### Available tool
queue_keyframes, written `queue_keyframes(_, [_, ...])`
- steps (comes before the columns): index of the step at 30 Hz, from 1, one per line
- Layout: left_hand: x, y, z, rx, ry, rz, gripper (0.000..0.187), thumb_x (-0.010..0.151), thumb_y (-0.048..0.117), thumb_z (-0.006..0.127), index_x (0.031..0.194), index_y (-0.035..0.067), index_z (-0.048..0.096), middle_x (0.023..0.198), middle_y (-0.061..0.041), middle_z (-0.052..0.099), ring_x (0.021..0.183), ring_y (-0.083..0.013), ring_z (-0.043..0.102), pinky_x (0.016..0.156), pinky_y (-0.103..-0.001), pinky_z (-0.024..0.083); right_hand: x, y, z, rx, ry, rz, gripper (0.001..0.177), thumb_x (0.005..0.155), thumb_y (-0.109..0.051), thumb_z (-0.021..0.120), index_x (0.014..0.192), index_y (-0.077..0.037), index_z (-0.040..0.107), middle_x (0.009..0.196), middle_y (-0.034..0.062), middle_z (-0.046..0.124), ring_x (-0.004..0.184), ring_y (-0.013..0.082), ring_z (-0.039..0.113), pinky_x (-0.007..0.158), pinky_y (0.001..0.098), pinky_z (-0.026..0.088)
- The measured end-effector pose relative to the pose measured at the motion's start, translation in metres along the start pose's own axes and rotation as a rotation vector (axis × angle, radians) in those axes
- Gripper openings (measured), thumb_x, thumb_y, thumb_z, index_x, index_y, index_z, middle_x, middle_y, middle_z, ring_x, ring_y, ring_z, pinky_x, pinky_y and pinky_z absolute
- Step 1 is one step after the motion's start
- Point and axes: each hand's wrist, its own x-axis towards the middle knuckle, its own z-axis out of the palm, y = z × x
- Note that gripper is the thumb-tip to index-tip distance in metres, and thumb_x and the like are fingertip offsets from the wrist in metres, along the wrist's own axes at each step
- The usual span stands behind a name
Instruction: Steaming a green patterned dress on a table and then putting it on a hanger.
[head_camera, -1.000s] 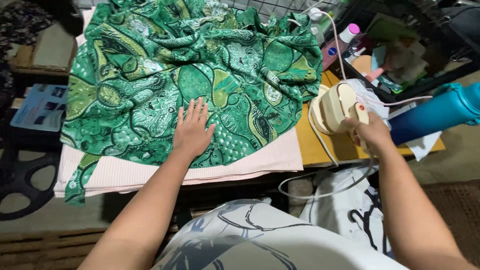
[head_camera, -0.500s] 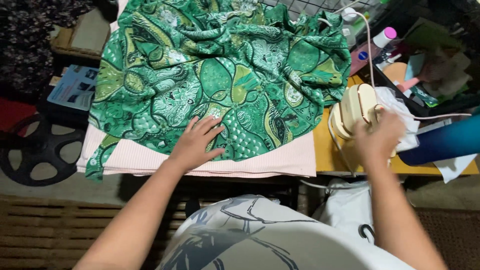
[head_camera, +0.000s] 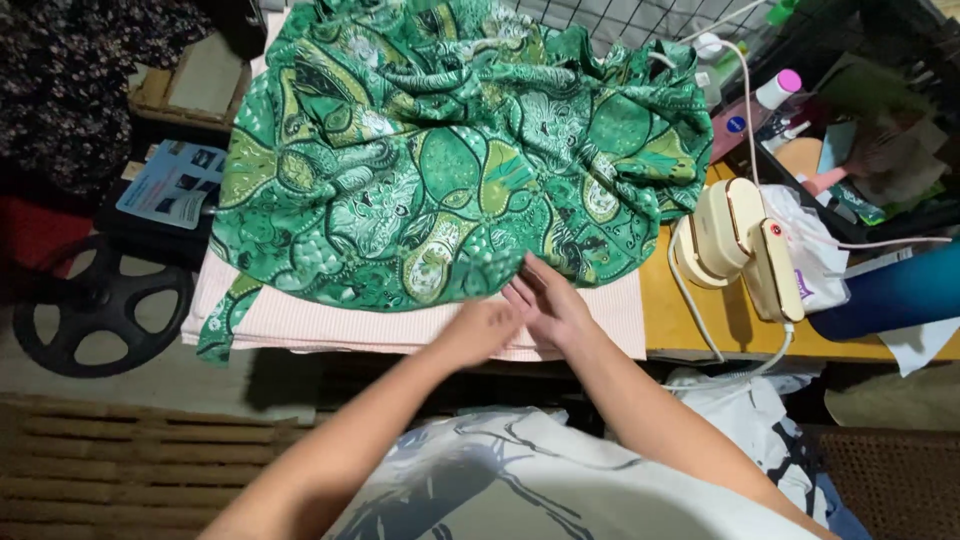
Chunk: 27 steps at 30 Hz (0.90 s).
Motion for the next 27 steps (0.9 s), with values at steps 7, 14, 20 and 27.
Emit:
queue_keyframes(7, [0.055,-0.071,-0.006,-1.056,-0.117,-0.005,0.051,0.102,0.045,0.062,0.124,-0.002,0.063,0.119,-0.014,0.067,0.115,-0.0262,0.064,0.106,-0.041,0.051,-0.032,-0.015,0.035,0.019,0.054,-0.271,0.013,0.093,-0.005,0.070,0.105,-0.002,0.066,0.107,0.0120,0.071,0.095,0.0222,0.071,0.086,0.0349,0.061])
queue_keyframes(14, [0.062,-0.027,-0.089,-1.644,0.343,0.155,0.055,0.094,0.042,0.065,0.135,0.006,0.057,0.134,-0.014,0.065,0.127,-0.0324,0.060,0.113,-0.052,0.046,-0.036,0.030,-0.041,-0.066,0.181,-0.261,0.017,0.094,-0.007,0.066,0.109,-0.003,0.061,0.105,0.0096,0.070,0.099,0.0219,0.069,0.088,0.0374,0.060])
queue_keyframes(20, [0.041,-0.021,-0.132,-1.751,0.507,0.228,0.053,0.094,0.031,0.070,0.136,0.003,0.057,0.138,-0.015,0.064,0.127,-0.0364,0.061,0.111,-0.056,0.048,-0.049,0.023,0.016,-0.002,0.238,-0.166,0.029,0.094,-0.023,0.064,0.121,-0.011,0.061,0.115,0.0025,0.070,0.109,0.0175,0.068,0.100,0.0371,0.053])
queue_keyframes(27, [0.022,-0.030,-0.143,-1.528,0.364,0.086,0.050,0.094,0.031,0.070,0.134,0.004,0.060,0.134,-0.013,0.067,0.122,-0.0326,0.064,0.110,-0.053,0.048,0.059,-0.029,-0.005,0.184,0.174,-0.032,0.039,0.096,-0.028,0.072,0.127,-0.007,0.059,0.121,0.0135,0.067,0.104,0.0292,0.069,0.092,0.0441,0.061])
